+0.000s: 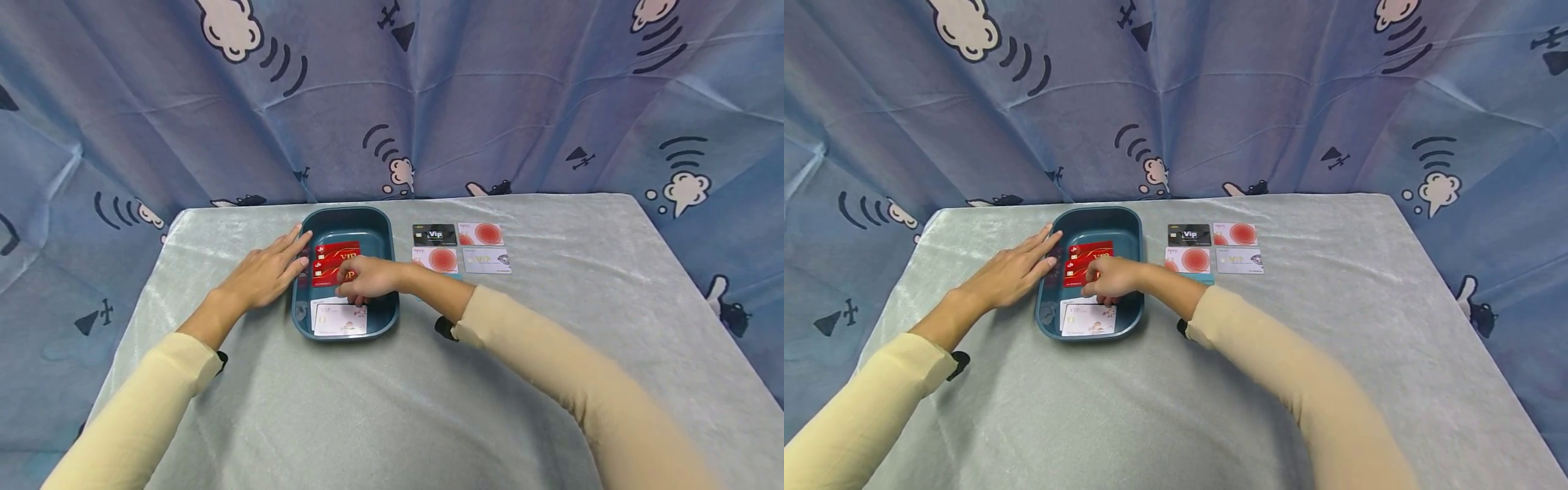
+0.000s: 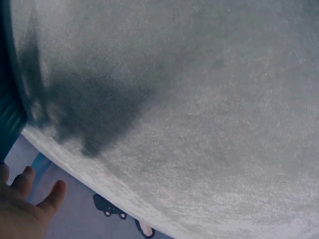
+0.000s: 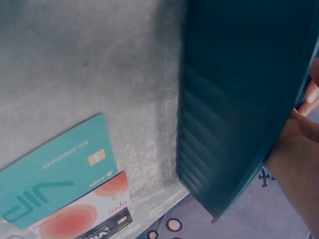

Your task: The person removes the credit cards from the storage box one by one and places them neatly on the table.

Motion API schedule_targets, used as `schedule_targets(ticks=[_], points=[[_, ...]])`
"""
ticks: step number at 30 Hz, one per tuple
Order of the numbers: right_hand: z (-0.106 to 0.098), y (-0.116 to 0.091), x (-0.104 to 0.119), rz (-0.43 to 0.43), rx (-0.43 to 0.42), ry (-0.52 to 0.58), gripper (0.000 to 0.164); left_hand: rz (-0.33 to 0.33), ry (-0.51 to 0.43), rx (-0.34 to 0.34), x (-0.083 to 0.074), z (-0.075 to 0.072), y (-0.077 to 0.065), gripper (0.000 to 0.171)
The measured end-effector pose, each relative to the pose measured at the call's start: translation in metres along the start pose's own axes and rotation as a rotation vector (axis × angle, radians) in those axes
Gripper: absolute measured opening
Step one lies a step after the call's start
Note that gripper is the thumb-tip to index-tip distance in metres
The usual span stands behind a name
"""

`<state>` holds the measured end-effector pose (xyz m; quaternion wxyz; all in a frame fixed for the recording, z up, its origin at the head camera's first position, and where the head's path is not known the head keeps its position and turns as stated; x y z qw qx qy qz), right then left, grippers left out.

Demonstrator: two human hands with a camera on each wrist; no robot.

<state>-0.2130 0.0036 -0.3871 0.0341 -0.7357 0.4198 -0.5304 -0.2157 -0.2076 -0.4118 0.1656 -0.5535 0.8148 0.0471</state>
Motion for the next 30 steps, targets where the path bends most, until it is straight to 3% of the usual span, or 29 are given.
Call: schedule_targets(ticks=[20, 30], points=[[0.011, 0.006, 0.001, 0.006, 0.033, -0.082, 0.031, 0.03, 0.007, -0.022, -0.001, -0.001, -0.002, 0.061], [0.013, 0.009, 0.0, 0.032, 0.057, -0.055, 0.027, 0.035, 0.006, -0.017, -0.001, -0.002, -0.002, 0.06]])
Point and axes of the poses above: each hand's wrist, its own y-axis towards the middle knuckle, its own z-axis out of the palm, x = y × z, the point moved 3 cm from there along y, towards the middle knuckle, and after that the axes turned 3 degrees about -x, right-handed, at the moved point
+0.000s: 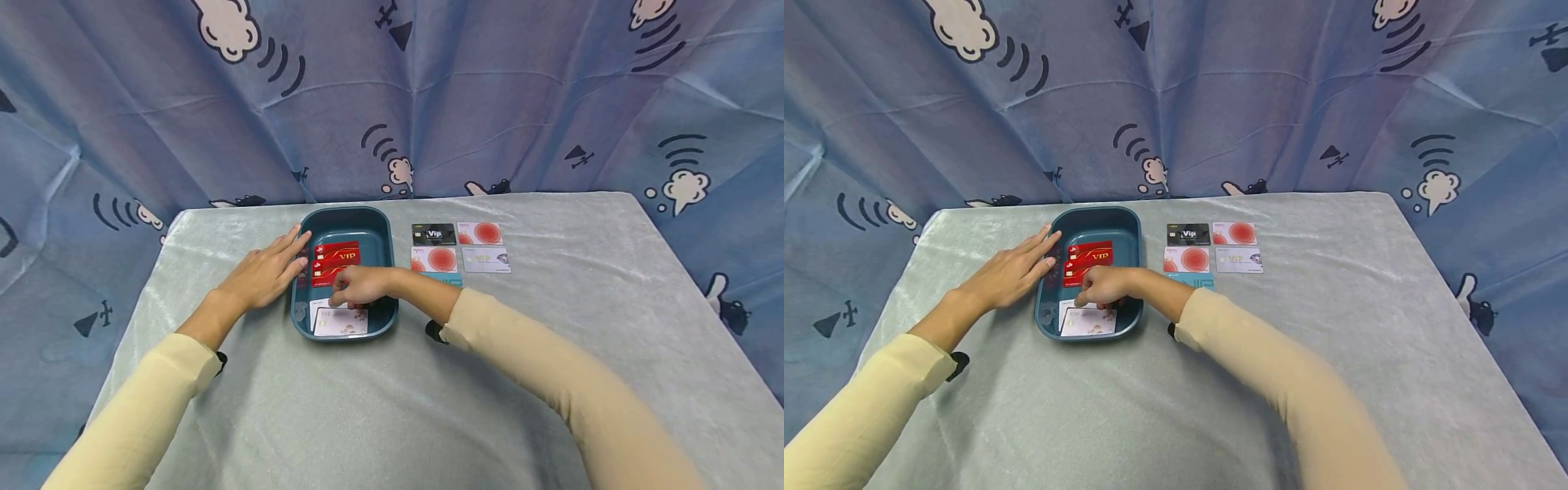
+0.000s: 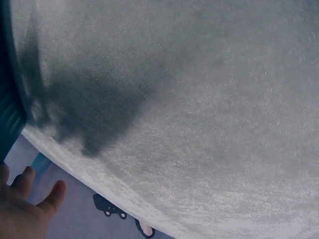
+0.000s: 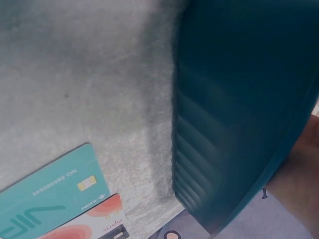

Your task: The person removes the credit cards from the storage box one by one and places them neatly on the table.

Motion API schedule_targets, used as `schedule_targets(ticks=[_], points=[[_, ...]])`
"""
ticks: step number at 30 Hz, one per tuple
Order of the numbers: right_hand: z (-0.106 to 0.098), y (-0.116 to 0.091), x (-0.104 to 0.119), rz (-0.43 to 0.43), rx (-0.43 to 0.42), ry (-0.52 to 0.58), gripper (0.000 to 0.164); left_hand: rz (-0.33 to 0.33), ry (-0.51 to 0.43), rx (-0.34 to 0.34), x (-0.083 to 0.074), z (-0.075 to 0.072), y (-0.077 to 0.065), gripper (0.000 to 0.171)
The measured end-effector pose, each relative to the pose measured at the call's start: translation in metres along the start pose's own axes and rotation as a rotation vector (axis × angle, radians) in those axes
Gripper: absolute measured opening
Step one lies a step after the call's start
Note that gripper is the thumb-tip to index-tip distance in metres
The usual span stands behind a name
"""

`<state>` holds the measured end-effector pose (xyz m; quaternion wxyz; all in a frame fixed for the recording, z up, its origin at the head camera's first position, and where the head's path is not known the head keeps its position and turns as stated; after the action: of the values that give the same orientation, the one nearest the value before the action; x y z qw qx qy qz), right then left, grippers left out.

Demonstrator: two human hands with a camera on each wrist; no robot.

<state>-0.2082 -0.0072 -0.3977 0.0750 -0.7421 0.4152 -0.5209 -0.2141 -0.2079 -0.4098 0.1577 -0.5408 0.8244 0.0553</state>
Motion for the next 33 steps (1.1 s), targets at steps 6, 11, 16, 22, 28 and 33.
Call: schedule_targets(ticks=[6, 11, 16, 22, 28, 33], points=[[0.0, 0.0, 0.001, 0.007, -0.002, 0.008, 0.025, -0.01, 0.002, 0.009, 0.0, 0.0, 0.0, 0.061], [-0.002, -0.002, 0.002, 0.009, -0.011, 0.007, 0.026, -0.023, 0.0, 0.011, 0.0, 0.001, 0.001, 0.061], [-0.005, -0.006, 0.004, 0.014, -0.017, -0.013, 0.033, -0.028, 0.0, 0.014, 0.0, 0.001, 0.002, 0.061], [-0.006, -0.009, 0.004, 0.002, 0.008, -0.04, 0.034, -0.027, 0.001, 0.012, 0.0, 0.001, 0.002, 0.061], [-0.006, -0.013, 0.004, 0.012, 0.039, -0.046, 0.02, -0.024, -0.002, 0.007, 0.0, 0.001, 0.001, 0.061], [-0.007, -0.015, 0.007, -0.007, 0.056, -0.072, 0.013, -0.029, -0.008, 0.008, 0.0, 0.001, 0.0, 0.061]])
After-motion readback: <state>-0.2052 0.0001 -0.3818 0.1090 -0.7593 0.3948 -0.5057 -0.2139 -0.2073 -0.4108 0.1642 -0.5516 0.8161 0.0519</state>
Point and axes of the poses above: each hand's wrist, its own y-axis towards the middle knuckle, its own z-axis out of the palm, x = y × z, the point moved 3 cm from there along y, towards the middle knuckle, and after that the axes turned 3 degrees about -x, right-handed, at the moved point
